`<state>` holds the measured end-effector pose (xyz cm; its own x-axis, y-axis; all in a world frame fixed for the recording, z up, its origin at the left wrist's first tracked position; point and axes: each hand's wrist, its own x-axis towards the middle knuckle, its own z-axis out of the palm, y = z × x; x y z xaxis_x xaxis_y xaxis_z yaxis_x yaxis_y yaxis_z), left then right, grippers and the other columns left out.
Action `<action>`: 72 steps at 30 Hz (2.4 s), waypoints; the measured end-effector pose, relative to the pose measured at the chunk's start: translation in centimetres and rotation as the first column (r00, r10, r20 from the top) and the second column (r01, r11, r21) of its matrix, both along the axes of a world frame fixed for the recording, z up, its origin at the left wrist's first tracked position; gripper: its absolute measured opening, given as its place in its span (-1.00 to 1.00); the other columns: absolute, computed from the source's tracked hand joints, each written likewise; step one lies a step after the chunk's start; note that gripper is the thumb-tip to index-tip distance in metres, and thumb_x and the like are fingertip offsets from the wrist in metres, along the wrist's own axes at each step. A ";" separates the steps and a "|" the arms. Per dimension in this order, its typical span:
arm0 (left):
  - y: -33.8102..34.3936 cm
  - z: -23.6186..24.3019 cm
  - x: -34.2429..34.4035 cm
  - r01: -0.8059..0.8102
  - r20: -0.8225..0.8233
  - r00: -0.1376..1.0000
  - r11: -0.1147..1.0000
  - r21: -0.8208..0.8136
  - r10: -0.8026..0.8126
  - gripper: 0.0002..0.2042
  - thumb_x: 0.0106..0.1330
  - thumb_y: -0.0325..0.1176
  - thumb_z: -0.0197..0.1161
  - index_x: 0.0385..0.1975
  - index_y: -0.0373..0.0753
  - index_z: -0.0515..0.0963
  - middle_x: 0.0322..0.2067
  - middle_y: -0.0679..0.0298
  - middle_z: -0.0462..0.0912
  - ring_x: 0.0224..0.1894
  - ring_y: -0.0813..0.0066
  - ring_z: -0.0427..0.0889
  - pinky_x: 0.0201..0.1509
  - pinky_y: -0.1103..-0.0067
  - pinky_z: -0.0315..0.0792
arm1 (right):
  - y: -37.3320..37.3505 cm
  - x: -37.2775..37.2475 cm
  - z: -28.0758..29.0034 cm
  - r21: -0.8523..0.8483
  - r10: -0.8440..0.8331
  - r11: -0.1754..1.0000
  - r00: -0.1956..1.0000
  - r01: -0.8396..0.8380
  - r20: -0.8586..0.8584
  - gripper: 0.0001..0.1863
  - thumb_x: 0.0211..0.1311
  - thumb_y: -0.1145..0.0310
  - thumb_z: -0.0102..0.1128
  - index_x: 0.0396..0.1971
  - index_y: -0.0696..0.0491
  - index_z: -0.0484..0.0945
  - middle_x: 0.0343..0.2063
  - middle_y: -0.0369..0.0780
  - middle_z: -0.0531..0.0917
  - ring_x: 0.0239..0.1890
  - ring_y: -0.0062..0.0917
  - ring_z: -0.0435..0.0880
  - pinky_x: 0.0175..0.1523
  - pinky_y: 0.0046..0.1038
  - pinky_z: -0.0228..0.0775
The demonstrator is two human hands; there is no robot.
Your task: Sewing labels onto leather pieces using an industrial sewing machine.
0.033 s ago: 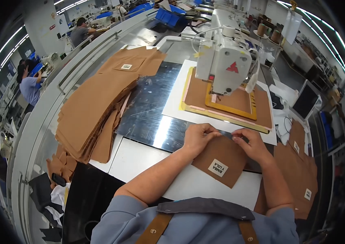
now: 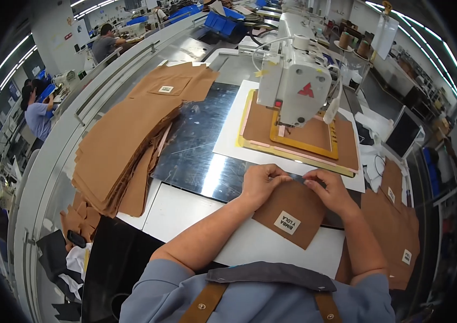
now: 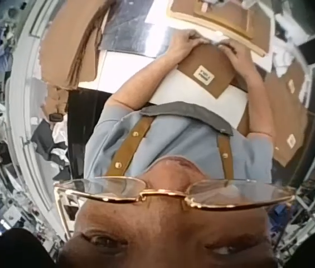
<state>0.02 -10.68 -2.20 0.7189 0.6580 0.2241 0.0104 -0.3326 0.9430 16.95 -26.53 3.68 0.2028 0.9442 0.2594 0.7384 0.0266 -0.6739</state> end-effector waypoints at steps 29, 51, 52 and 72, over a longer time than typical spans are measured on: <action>0.5 -1.2 0.1 -0.075 0.028 0.997 0.996 0.051 0.074 -0.81 0.12 -0.27 0.44 -0.35 -0.22 0.67 -0.41 0.21 0.73 -0.29 0.34 0.73 -0.18 0.44 0.57 | 1.6 -0.6 -6.4 0.012 -0.077 0.997 0.990 0.079 -0.121 -0.82 0.43 0.41 0.15 -0.32 0.23 0.56 -0.46 -0.28 0.59 -0.40 -0.67 0.50 -0.25 -0.56 0.38; 0.6 -1.6 1.5 -0.142 0.152 0.978 0.989 -0.038 0.146 -0.69 -0.08 -0.48 0.51 -0.31 -0.26 0.57 -0.59 0.24 0.67 -0.46 0.30 0.70 -0.32 0.40 0.51 | 1.5 3.5 -9.1 -0.025 -0.051 0.998 0.992 0.049 -0.117 -0.78 0.55 0.33 0.06 -0.25 0.19 0.50 -0.33 -0.33 0.52 -0.24 -0.70 0.43 -0.04 -0.64 0.32; 0.6 -1.6 1.6 -0.147 0.152 0.977 0.989 -0.020 0.149 -0.68 -0.08 -0.48 0.50 -0.31 -0.26 0.56 -0.59 0.24 0.67 -0.46 0.30 0.70 -0.31 0.40 0.51 | 1.5 3.6 -9.1 -0.026 -0.051 0.999 0.991 0.048 -0.120 -0.78 0.55 0.33 0.06 -0.25 0.19 0.50 -0.33 -0.33 0.52 -0.24 -0.70 0.43 -0.04 -0.64 0.32; 1.0 -1.9 2.3 -0.169 0.118 0.978 0.985 -0.034 0.172 -0.70 -0.09 -0.48 0.50 -0.35 -0.24 0.55 -0.60 0.26 0.66 -0.43 0.30 0.70 -0.30 0.40 0.50 | 1.8 3.9 -10.0 -0.016 -0.059 0.998 0.991 0.057 -0.124 -0.76 0.56 0.31 0.03 -0.23 0.19 0.50 -0.34 -0.32 0.55 -0.27 -0.71 0.45 -0.10 -0.64 0.34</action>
<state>2.30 -9.64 -4.07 0.5643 0.7749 0.2848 -0.0484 -0.3133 0.9484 20.85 -24.68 -6.32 0.2872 0.9329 0.2173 0.6487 -0.0226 -0.7607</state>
